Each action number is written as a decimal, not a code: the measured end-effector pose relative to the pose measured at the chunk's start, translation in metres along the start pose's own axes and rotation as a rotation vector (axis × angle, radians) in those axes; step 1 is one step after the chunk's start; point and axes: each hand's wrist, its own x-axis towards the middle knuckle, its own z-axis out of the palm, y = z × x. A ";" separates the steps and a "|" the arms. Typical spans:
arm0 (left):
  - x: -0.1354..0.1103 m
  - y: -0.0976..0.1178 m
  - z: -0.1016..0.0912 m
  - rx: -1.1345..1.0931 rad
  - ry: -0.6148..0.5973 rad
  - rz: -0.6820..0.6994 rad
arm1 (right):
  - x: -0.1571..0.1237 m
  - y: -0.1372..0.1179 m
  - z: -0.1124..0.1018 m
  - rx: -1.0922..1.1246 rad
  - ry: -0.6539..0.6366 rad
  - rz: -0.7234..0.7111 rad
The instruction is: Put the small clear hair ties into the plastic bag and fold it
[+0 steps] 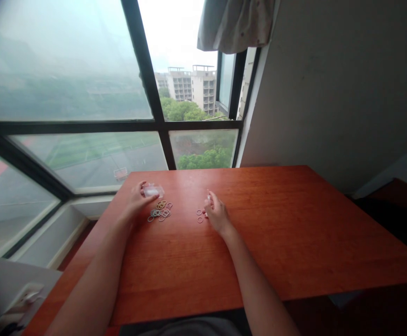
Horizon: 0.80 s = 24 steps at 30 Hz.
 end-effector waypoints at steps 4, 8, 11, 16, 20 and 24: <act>0.001 0.003 0.001 0.220 0.022 0.058 | 0.005 0.006 -0.005 -0.020 0.075 0.054; -0.003 0.011 0.007 0.294 -0.050 0.105 | 0.008 0.011 -0.011 -0.147 0.160 0.069; -0.005 0.012 0.011 0.306 -0.097 0.152 | 0.010 0.013 -0.016 -0.408 0.255 0.042; -0.007 0.019 0.010 0.305 -0.044 0.204 | 0.012 0.018 -0.017 -0.445 0.288 0.018; -0.015 0.038 0.012 0.334 0.028 0.221 | 0.013 0.021 -0.008 -0.188 0.006 -0.089; -0.032 0.064 0.030 0.295 -0.050 0.296 | 0.011 0.018 -0.006 -0.133 -0.088 -0.205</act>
